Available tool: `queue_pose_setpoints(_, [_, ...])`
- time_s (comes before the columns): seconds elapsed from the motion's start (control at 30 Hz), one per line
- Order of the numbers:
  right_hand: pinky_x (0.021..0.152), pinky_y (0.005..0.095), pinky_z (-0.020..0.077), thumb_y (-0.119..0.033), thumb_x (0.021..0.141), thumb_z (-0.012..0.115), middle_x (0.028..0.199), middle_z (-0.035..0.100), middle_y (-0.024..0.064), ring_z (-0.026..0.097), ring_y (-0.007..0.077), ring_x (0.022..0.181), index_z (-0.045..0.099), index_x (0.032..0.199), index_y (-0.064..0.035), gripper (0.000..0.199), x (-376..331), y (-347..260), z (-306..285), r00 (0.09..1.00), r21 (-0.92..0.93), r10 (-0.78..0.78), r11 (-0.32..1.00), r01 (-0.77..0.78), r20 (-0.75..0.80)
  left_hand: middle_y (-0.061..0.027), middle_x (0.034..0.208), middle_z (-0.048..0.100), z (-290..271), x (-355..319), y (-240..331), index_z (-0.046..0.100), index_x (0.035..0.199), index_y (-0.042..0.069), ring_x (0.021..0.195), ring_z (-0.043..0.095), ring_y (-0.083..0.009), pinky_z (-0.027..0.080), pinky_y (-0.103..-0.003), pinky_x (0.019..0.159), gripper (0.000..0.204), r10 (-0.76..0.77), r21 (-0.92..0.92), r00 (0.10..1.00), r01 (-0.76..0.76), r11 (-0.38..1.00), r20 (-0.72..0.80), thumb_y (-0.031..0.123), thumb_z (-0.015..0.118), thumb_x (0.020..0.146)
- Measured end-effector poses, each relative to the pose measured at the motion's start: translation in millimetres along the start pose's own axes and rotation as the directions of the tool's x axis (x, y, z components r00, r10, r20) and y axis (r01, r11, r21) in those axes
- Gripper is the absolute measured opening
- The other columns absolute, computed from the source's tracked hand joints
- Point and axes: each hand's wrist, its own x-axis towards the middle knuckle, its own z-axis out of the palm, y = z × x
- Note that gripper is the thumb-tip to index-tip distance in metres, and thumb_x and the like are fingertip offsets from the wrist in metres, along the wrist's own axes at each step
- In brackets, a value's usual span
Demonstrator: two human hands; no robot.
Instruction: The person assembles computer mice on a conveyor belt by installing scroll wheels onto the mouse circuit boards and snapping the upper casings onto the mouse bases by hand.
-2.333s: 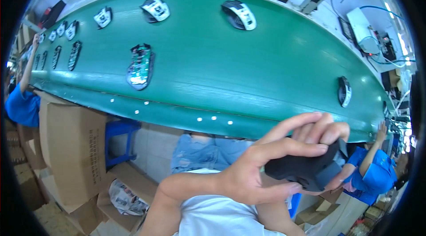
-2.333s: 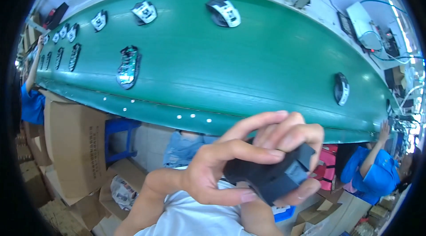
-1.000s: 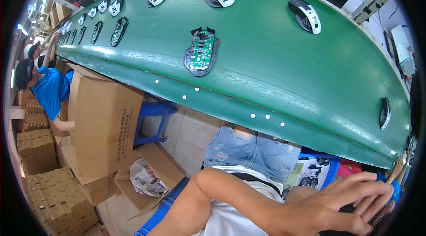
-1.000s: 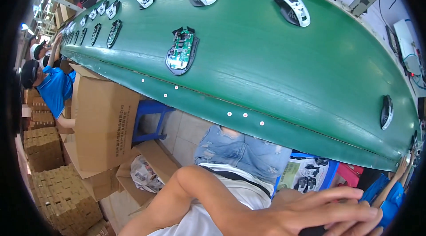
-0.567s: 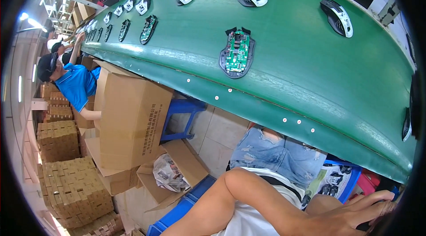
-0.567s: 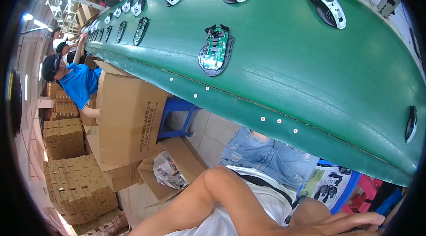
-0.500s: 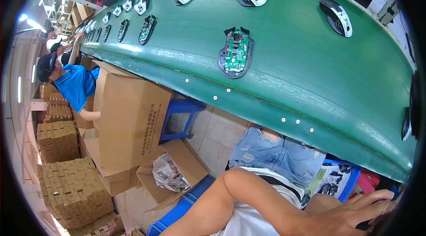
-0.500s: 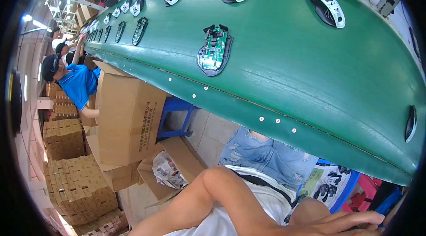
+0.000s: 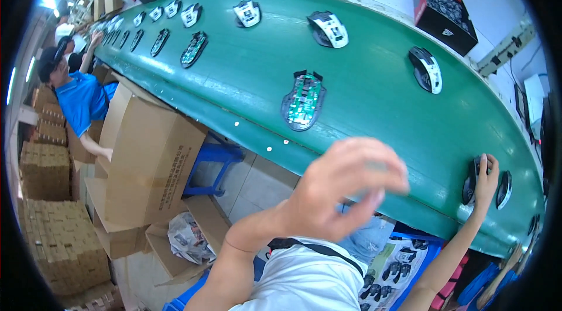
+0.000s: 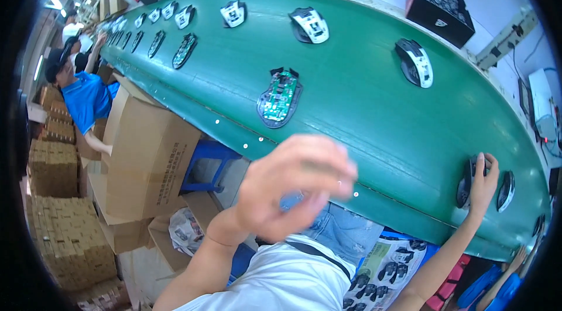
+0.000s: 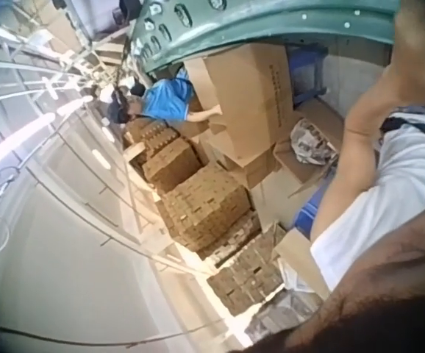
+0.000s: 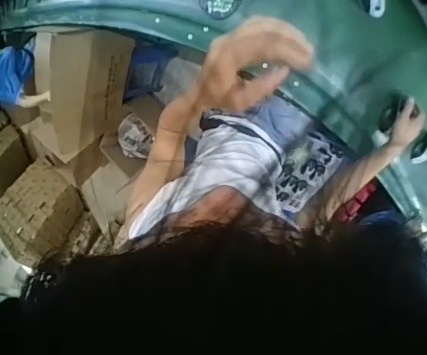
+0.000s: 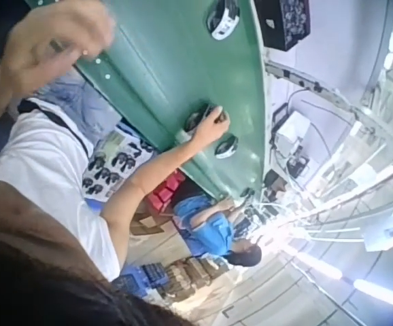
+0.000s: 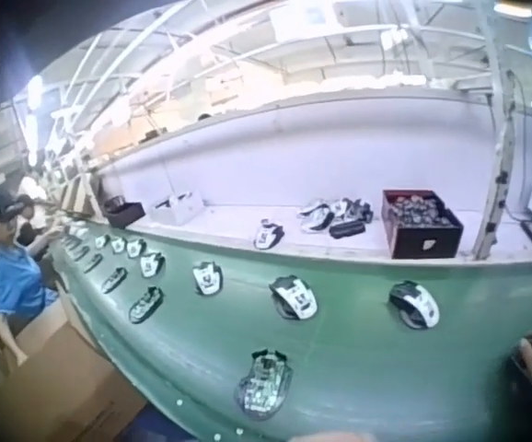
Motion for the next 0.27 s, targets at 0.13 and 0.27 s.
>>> queue_pose_setpoints(0.13, [0.101, 0.0438, 0.0415, -0.032, 0.098, 0.061, 0.126, 0.06, 0.0194, 0.055, 0.0347, 0.119, 0.059, 0.124, 0.0012, 0.042, 11.0, -33.8, -3.9, 0.967, -0.222, -0.22, 0.957, 0.188, -0.128, -0.018, 0.097, 0.072, 0.8, 5.1, 56.2, 0.07, 0.08, -0.001, 0.092, 0.07, -0.0327, 0.053, -0.048, 0.085, 0.014, 0.322, -0.084, 0.946, -0.318, 0.944, 0.035, -0.008, 0.059, 0.08])
queue_pose_setpoints(0.27, [0.108, 0.0416, 0.0373, -0.024, 0.096, 0.065, 0.129, 0.059, 0.019, 0.054, 0.0321, 0.123, 0.058, 0.128, -0.0015, 0.04, 11.6, -120.4, 2.3, 0.882, 0.028, -0.467, 0.883, 0.469, -0.063, -0.0204, 0.084, 0.07, 3.6, 5.0, 55.1, 0.056, 0.063, -0.015, 0.077, 0.07, -0.0365, 0.058, -0.049, 0.083, 0.024, 0.389, -0.346, 0.907, -0.317, 0.883, 0.16, 0.005, 0.065, 0.073])
